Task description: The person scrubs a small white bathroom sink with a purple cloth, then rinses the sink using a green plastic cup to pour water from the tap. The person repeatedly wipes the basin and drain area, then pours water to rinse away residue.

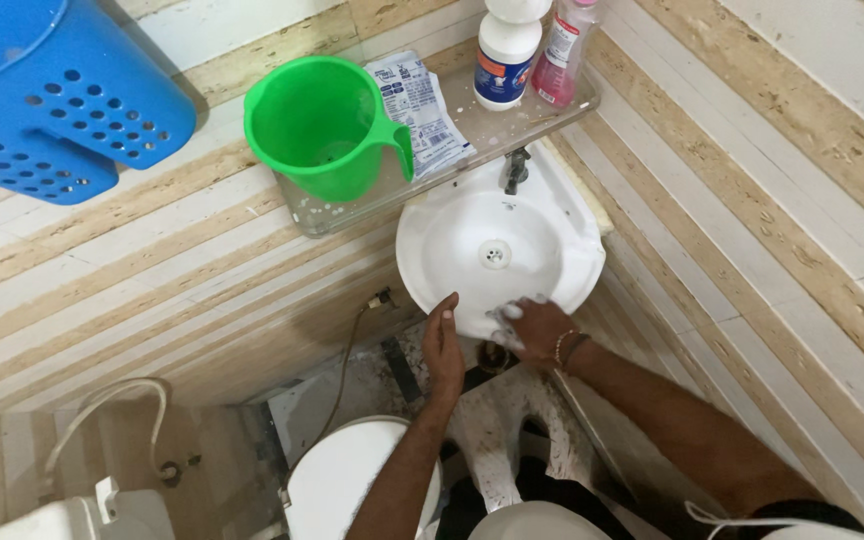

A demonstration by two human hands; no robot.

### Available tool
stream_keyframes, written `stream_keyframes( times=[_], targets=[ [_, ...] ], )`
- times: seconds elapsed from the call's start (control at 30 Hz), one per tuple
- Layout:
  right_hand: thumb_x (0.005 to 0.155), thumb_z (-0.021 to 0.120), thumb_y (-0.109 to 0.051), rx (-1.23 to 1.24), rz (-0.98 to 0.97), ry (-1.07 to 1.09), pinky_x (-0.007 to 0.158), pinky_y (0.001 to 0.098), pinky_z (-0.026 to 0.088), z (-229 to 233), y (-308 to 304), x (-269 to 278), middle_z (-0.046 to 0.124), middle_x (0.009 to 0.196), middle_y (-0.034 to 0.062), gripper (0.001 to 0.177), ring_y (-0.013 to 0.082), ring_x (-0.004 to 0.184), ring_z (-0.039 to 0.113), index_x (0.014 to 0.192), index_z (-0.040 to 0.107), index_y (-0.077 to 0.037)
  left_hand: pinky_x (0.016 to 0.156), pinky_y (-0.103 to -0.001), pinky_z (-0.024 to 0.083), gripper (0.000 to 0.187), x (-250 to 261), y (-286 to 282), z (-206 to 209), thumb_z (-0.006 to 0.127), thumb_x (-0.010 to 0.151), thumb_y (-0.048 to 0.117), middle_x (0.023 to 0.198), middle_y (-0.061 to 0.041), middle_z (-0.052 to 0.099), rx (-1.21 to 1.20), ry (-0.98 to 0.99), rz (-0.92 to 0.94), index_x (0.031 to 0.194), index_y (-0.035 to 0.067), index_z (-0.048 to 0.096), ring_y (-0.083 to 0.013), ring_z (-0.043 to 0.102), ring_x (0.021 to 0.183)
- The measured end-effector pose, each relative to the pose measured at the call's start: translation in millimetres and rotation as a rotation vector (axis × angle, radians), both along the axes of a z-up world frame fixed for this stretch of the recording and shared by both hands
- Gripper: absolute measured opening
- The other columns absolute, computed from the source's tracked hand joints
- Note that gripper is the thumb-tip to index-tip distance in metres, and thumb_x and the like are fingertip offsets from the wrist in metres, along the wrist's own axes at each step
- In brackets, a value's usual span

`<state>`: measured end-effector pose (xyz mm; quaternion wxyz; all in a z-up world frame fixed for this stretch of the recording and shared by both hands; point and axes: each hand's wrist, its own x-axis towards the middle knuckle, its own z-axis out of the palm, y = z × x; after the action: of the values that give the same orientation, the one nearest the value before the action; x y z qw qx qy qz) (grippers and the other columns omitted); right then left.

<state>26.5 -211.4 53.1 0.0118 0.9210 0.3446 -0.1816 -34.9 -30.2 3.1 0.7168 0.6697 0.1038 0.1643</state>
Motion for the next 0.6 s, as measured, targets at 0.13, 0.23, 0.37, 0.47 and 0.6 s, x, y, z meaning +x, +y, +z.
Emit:
stream_keyframes(
  times=[0.13, 0.23, 0.37, 0.47, 0.6],
  targets=[
    [0.104, 0.026, -0.055, -0.041, -0.046, 0.028, 0.114, 0.0493, 0.035, -2.2, -21.6, 10.3, 0.055, 0.143, 0.0103, 0.062, 0.0301, 0.133, 0.049, 0.143, 0.052, -0.016, 0.117, -0.041, 0.042, 0.04, 2.3, 1.3, 0.8, 0.045, 0.111, 0.026, 0.138, -0.017, 0.066, -0.012, -0.018, -0.008, 0.134, 0.001, 0.065, -0.0278, 0.058, 0.134],
    [0.106, 0.025, -0.051, -0.039, -0.092, 0.053, 0.12, 0.0461, 0.033, -4.9, -23.3, 10.0, 0.057, 0.144, 0.0108, 0.06, 0.0292, 0.138, 0.048, 0.141, 0.056, -0.014, 0.117, -0.041, 0.042, 0.04, 1.7, 2.5, -1.4, 0.045, 0.111, 0.026, 0.139, -0.017, 0.066, -0.016, -0.001, -0.002, 0.134, 0.001, 0.066, -0.0277, 0.058, 0.134],
    [0.107, 0.023, -0.049, 0.019, -0.129, 0.083, 0.121, 0.0471, 0.031, -13.7, -5.4, 1.9, 0.055, 0.148, 0.0106, 0.059, 0.0285, 0.14, 0.047, 0.146, 0.052, -0.016, 0.118, -0.041, 0.042, 0.041, -0.2, 5.4, -2.1, 0.044, 0.111, 0.026, 0.14, -0.016, 0.066, -0.007, -0.022, 0.002, 0.135, 0.001, 0.066, -0.0277, 0.058, 0.135],
    [0.107, 0.026, -0.048, 0.055, -0.105, 0.084, 0.118, 0.0464, 0.033, -21.4, 13.7, -5.1, 0.053, 0.149, 0.0147, 0.061, 0.0312, 0.138, 0.047, 0.153, 0.042, -0.011, 0.117, -0.04, 0.04, 0.041, -3.2, 10.3, 0.7, 0.044, 0.111, 0.027, 0.142, -0.014, 0.064, -0.03, 0.017, 0.016, 0.137, 0.003, 0.064, -0.0269, 0.055, 0.137],
    [0.108, 0.028, -0.045, 0.12, -0.093, 0.121, 0.113, 0.047, 0.037, -22.8, 35.6, -6.0, 0.051, 0.15, 0.0193, 0.063, 0.0367, 0.136, 0.047, 0.159, 0.028, -0.008, 0.116, -0.04, 0.042, 0.042, -8.6, 23.2, 4.9, 0.044, 0.11, 0.029, 0.142, -0.013, 0.064, -0.051, 0.072, 0.048, 0.137, 0.005, 0.065, -0.026, 0.056, 0.136]
  ],
)
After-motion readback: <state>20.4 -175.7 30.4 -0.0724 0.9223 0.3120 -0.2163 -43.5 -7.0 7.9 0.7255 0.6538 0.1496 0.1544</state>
